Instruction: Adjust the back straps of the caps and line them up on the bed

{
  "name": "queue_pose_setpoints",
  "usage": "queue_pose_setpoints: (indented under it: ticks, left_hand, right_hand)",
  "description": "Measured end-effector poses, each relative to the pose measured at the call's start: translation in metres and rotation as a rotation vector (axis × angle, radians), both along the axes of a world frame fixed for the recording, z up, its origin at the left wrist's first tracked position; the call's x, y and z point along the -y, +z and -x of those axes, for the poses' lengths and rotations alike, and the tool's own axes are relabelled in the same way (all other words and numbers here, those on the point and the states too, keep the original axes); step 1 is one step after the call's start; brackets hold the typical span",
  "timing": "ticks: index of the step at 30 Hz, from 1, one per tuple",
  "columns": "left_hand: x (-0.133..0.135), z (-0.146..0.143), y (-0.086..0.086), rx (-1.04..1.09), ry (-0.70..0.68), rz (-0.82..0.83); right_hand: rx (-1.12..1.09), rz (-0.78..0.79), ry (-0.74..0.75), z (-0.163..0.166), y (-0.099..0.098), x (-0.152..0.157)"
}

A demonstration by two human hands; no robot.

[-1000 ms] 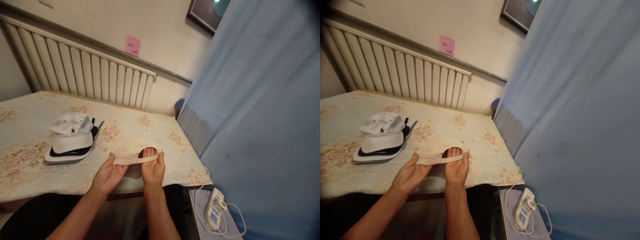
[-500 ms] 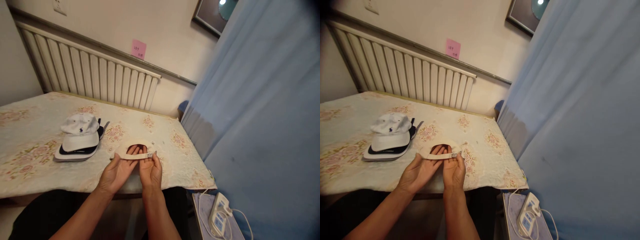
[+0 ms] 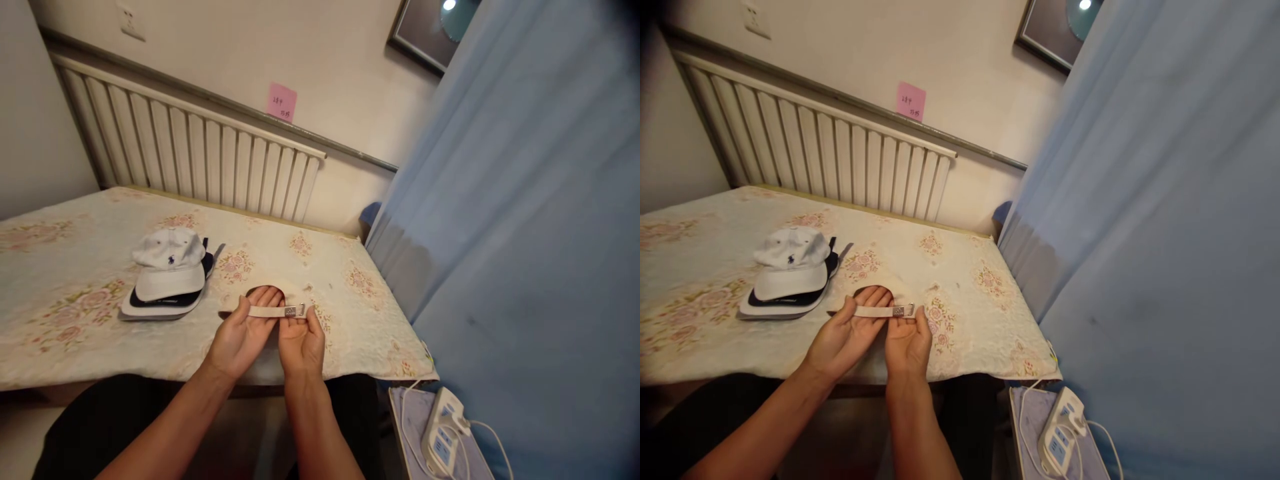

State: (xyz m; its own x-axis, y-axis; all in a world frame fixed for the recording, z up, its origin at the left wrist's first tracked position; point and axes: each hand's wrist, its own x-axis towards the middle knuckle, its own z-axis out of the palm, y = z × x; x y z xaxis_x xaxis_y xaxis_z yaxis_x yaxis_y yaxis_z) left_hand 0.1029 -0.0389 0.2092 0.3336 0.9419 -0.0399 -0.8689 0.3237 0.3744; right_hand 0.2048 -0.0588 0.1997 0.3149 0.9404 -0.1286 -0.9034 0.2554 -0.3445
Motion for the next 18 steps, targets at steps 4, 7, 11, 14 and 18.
queue_pose_setpoints:
  ticks: [4, 7, 11, 14, 18]
  left_hand:
    - [-0.004, 0.009, 0.002, 0.02, 0.022, 0.022]
    - [-0.007, 0.014, 0.003, 0.048, 0.05, 0.017]
    - [-0.005, 0.009, -0.001, 0.044, 0.024, -0.088]
    - [0.0, -0.002, -0.007, -0.049, 0.01, -0.183]
    - [0.004, -0.017, -0.012, -0.186, 0.111, -0.161]
  right_hand:
    - [-0.022, 0.044, -0.028, -0.005, 0.0, -0.002]
    - [-0.006, 0.023, -0.026, -0.003, 0.002, -0.003]
    - [0.077, -0.027, -0.057, 0.01, 0.0, -0.005]
    - [0.088, -0.047, -0.051, 0.021, -0.006, -0.006]
    - [0.096, -0.076, -0.03, 0.031, -0.015, -0.004]
